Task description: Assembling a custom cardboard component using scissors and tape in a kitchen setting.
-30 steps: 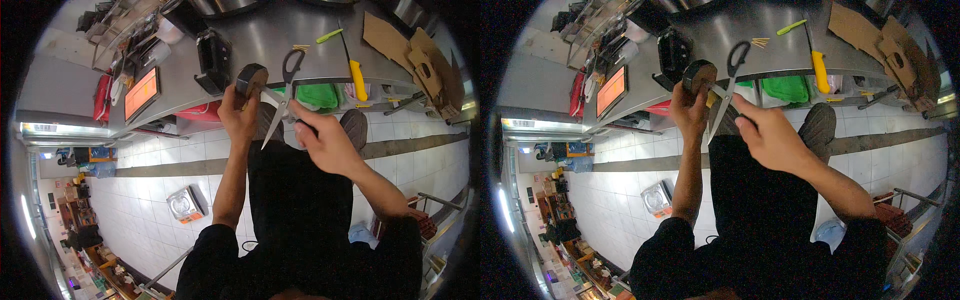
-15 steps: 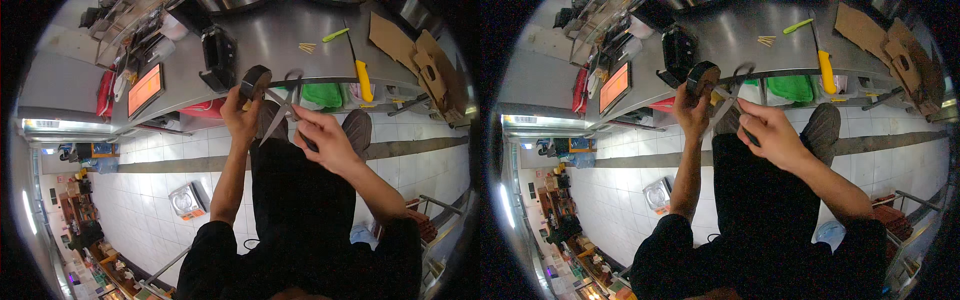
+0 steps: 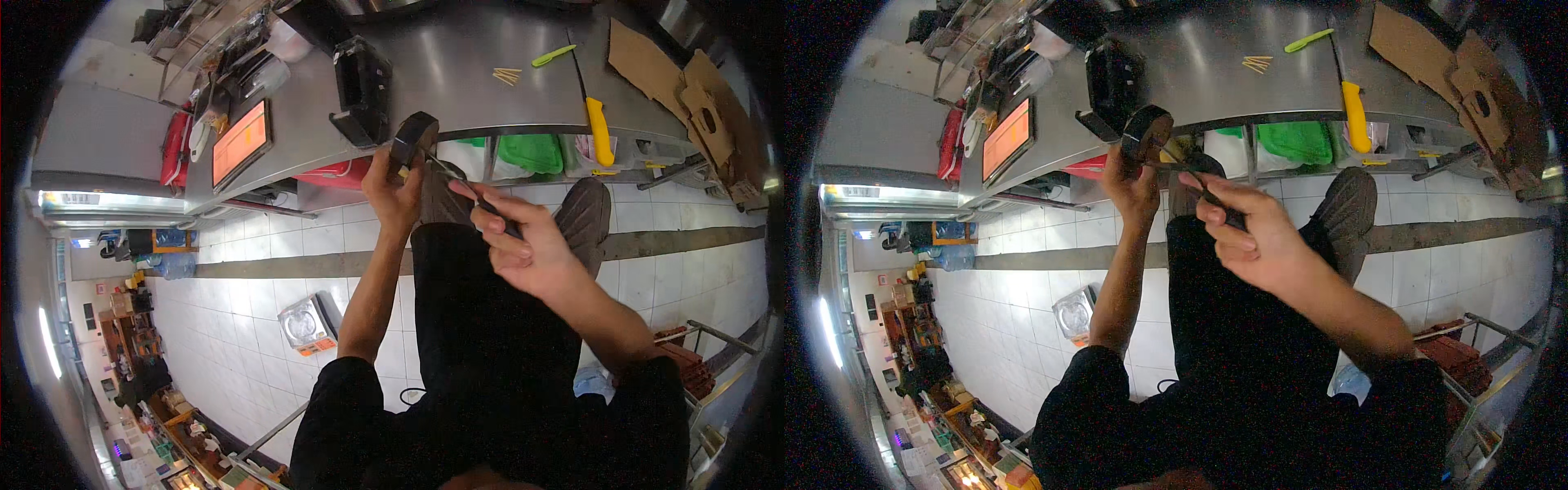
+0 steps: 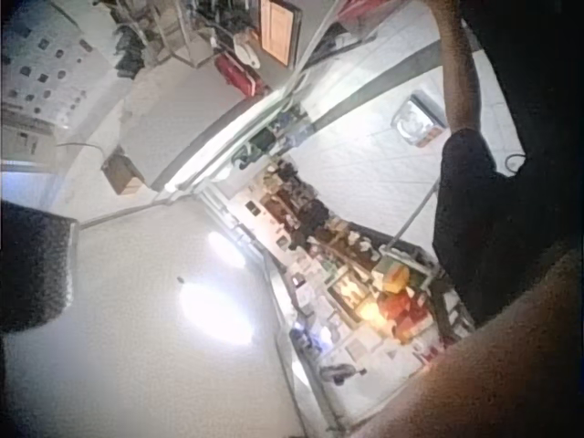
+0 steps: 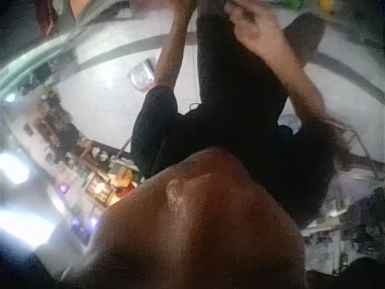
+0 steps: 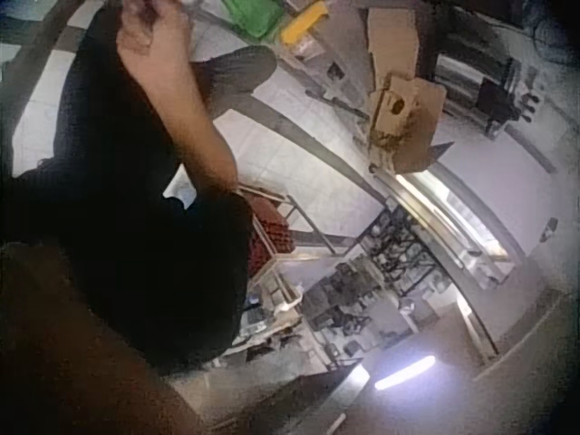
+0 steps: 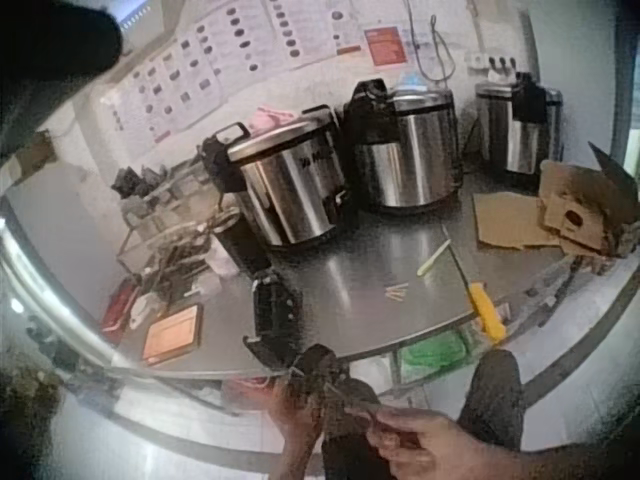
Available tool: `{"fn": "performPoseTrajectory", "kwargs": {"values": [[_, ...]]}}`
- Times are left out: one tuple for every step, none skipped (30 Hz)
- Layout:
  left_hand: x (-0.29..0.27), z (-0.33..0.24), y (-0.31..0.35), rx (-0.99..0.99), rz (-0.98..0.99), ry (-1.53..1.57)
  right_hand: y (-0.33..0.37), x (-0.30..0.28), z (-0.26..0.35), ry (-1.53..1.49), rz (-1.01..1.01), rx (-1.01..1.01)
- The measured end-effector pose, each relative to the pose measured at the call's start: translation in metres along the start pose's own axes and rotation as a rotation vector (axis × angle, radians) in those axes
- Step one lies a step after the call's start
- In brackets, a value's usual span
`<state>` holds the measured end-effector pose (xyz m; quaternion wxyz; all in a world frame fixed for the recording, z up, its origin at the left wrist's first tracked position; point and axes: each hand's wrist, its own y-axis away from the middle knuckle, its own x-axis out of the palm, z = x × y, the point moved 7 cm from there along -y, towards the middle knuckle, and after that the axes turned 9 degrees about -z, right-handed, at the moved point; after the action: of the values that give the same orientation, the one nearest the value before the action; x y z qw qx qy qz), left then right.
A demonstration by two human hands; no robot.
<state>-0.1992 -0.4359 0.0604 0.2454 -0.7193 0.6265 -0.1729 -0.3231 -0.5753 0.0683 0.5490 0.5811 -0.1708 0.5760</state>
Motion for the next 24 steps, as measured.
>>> {"fn": "performPoseTrajectory", "kwargs": {"values": [[0.002, 0.001, 0.0, 0.002, -0.001, 0.008, -0.003, 0.0, -0.006, -0.078, 0.026, 0.018], [0.0, 0.0, -0.001, 0.033, -0.048, 0.017, -0.004, 0.001, -0.007, -0.156, 0.051, 0.035], [-0.003, -0.001, -0.001, 0.064, -0.096, 0.027, -0.002, 0.002, -0.001, -0.041, 0.046, 0.006], [-0.005, 0.001, -0.003, 0.06, -0.097, 0.039, 0.003, 0.007, 0.003, -0.036, 0.037, -0.002], [-0.016, 0.005, -0.009, 0.028, -0.167, -0.048, 0.01, 0.01, 0.02, 0.608, -0.075, -0.293], [-0.027, 0.009, -0.013, -0.006, -0.239, -0.135, 0.021, 0.022, 0.035, 1.254, -0.19, -0.578], [-0.038, 0.003, -0.018, -0.066, -0.273, -0.108, 0.037, 0.03, 0.042, 1.424, -0.204, -0.718], [-0.043, -0.012, -0.023, -0.127, -0.302, -0.076, 0.042, 0.031, 0.056, 1.432, -0.206, -0.724], [-0.035, -0.036, -0.023, -0.093, -0.285, -0.087, 0.042, 0.027, 0.078, 1.407, -0.264, -0.717], [-0.033, -0.05, -0.026, -0.098, -0.299, -0.083, 0.038, 0.028, 0.097, 1.387, -0.307, -0.701], [-0.028, -0.056, -0.024, -0.18, -0.277, 0.042, 0.025, 0.023, 0.124, 1.269, -0.363, -0.709], [-0.031, -0.062, -0.025, -0.249, -0.264, 0.156, 0.0, 0.023, 0.15, 1.149, -0.396, -0.717], [-0.029, -0.034, -0.018, -0.417, -0.149, 0.115, -0.024, 0.013, 0.176, 1.098, -0.566, -0.79], [-0.025, -0.025, -0.011, -0.414, -0.144, 0.125, -0.069, -0.008, 0.203, 0.965, -0.529, -0.765], [-0.014, -0.009, 0.003, -0.597, -0.111, 0.303, -0.101, -0.013, 0.22, 1.143, -0.599, -0.744], [-0.002, 0.001, 0.014, -0.771, -0.079, 0.482, -0.132, -0.013, 0.232, 1.323, -0.66, -0.72], [0.01, 0.0, 0.019, -0.773, -0.068, 0.498, -0.158, -0.026, 0.252, 1.369, -0.675, -0.829], [0.019, 0.0, 0.033, -0.883, -0.036, 0.554, -0.177, -0.033, 0.26, 1.416, -0.674, -0.926], [0.022, 0.0, 0.045, -0.987, -0.009, 0.607, -0.184, -0.023, 0.26, 1.424, -0.665, -0.924], [0.019, -0.001, 0.05, -0.988, -0.016, 0.611, -0.191, -0.016, 0.259, 1.592, -0.721, -0.852], [0.02, 0.0, 0.059, -1.044, -0.021, 0.652, -0.193, -0.014, 0.258, 1.757, -0.78, -0.773], [0.016, 0.002, 0.068, -1.101, -0.041, 0.689, -0.197, -0.018, 0.256, 1.768, -0.767, -0.763], [0.013, 0.002, 0.074, -1.108, -0.044, 0.694, -0.185, -0.019, 0.265, 1.848, -0.776, -0.932], [0.011, 0.001, 0.08, -1.122, -0.012, 0.696, -0.172, -0.02, 0.273, 1.922, -0.782, -1.105]]}}
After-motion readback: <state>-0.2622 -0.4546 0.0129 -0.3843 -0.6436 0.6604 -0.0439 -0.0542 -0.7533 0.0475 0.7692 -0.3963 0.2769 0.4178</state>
